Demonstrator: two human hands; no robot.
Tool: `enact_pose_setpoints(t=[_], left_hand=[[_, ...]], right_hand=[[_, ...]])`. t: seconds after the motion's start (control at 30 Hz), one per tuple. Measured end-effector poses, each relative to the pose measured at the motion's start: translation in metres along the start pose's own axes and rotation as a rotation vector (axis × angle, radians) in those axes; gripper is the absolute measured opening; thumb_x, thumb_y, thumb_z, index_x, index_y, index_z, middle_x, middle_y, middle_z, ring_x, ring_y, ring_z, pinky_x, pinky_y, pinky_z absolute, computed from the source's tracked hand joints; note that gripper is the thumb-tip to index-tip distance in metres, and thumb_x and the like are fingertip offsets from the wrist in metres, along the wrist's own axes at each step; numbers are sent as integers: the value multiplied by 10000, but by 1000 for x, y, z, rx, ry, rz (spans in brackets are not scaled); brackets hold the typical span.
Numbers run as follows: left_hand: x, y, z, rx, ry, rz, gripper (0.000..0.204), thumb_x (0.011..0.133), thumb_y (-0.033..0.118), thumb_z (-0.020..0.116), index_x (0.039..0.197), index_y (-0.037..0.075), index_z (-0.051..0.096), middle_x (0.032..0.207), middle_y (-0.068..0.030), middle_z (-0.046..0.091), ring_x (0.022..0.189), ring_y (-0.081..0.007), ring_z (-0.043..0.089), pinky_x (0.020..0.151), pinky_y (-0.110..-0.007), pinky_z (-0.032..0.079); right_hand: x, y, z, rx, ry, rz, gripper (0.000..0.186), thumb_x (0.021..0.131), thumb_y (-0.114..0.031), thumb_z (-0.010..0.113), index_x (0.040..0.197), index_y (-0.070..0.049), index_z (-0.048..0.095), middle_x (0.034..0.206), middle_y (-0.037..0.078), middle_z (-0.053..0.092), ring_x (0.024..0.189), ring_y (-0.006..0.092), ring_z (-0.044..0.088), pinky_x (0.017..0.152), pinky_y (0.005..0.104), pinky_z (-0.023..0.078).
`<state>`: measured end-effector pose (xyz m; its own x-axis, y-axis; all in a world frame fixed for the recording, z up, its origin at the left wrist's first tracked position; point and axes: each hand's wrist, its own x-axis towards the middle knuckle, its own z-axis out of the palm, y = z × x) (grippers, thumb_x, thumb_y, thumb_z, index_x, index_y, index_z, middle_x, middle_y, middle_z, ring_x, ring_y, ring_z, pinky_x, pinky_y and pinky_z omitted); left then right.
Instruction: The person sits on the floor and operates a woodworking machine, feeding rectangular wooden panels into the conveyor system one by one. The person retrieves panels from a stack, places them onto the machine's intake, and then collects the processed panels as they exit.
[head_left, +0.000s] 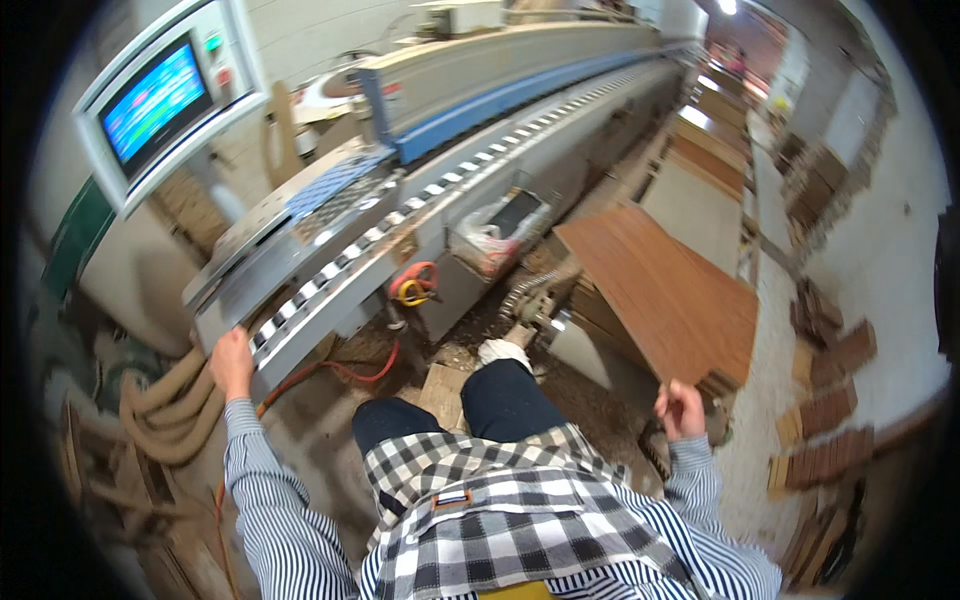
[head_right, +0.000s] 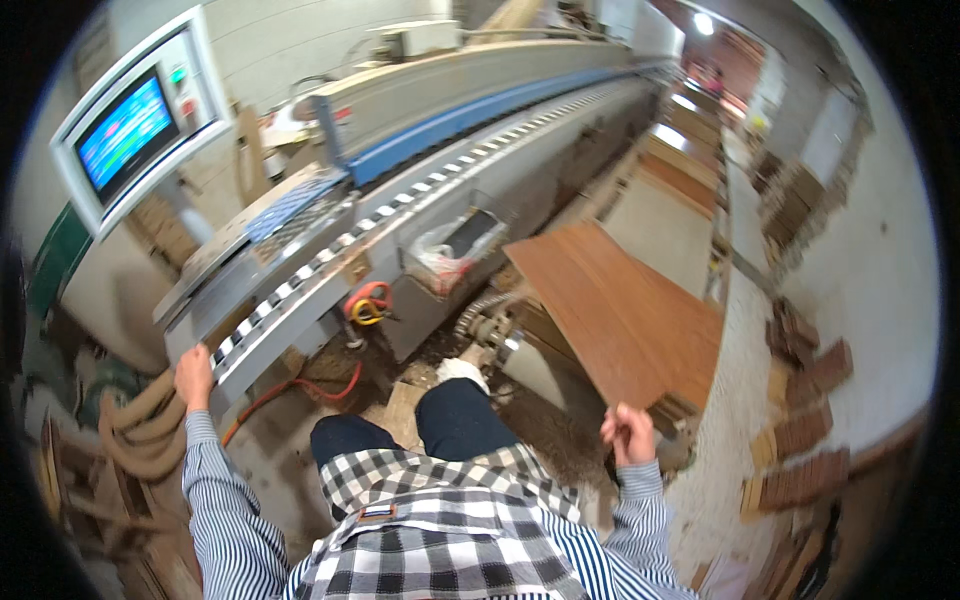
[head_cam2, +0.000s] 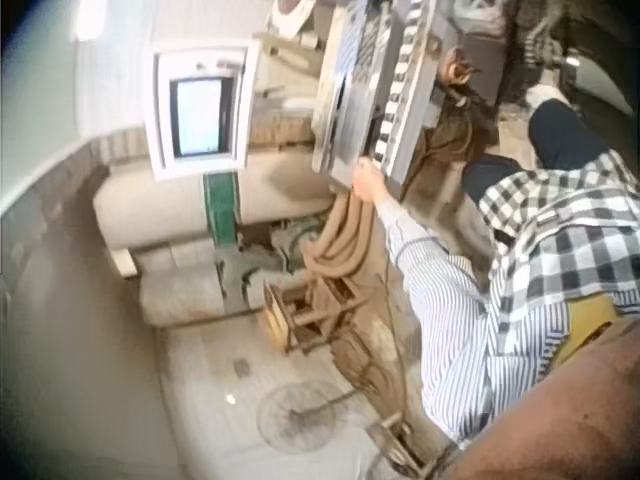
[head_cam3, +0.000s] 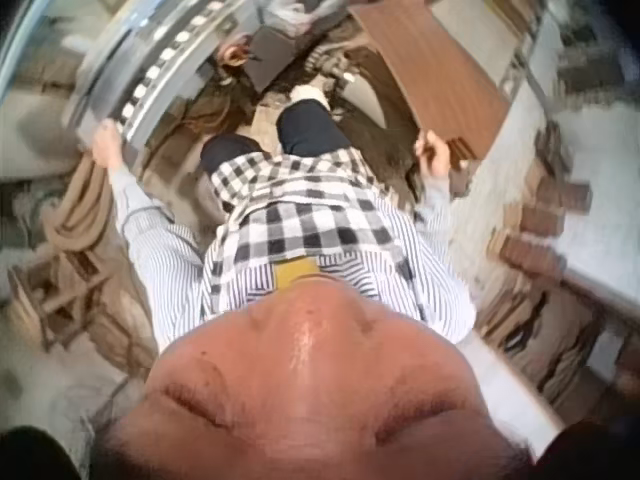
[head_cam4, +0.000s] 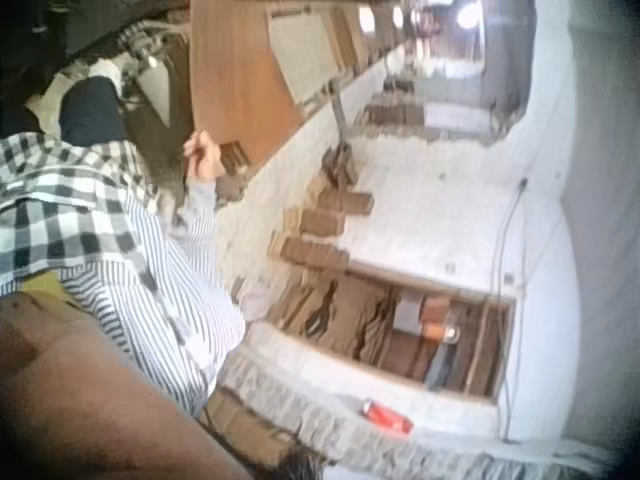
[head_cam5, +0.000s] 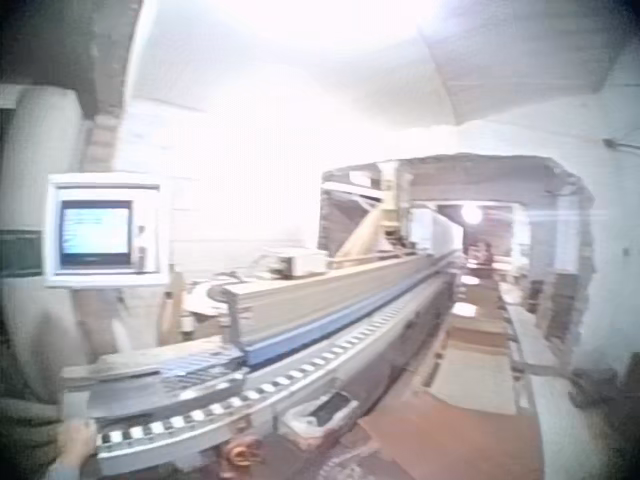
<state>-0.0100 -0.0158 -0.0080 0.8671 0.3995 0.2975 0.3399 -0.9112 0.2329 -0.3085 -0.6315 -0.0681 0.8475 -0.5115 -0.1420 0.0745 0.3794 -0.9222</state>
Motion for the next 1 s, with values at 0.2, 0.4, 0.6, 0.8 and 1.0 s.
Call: enact_pose_setpoints(t=[0.2,0.4,0.6,0.8,1.0], left_hand=[[-5,11,-12,15,29,-56,446,861,364,357,827,46,668,843,-216,622,806,-384,598,746,-464,457],[-5,6,-8,-24,61,-75,416,859,352,380,802,66,677,801,-219,622,777,-376,604,730,-459,463],[-5,7,-9,-38,54,-80,404,857,357,388,808,80,679,804,-212,623,781,-373,601,730,-454,459],[-4,10,-9,-38,37,-67,401,856,357,390,815,80,677,817,-208,625,788,-373,600,735,-456,457],[-4,7,-8,-28,46,-76,408,855,362,391,809,76,679,807,-210,625,781,-366,606,725,-454,460]], right_hand=[[5,16,55,260,-2,-13,465,779,-87,602,1206,-30,427,1124,89,534,1040,235,515,881,393,432],[-2,37,96,205,-128,-14,590,696,-29,585,1246,-12,372,1165,114,499,1060,264,507,933,403,398],[12,35,160,214,-473,175,600,703,-23,565,1263,9,350,1184,126,490,1092,276,491,956,407,377],[40,73,254,227,-712,359,475,746,5,593,1195,13,438,1099,85,544,1032,203,526,903,337,408],[41,91,340,163,-975,382,488,770,-109,660,1197,10,457,1122,82,543,1029,188,523,884,311,413]])
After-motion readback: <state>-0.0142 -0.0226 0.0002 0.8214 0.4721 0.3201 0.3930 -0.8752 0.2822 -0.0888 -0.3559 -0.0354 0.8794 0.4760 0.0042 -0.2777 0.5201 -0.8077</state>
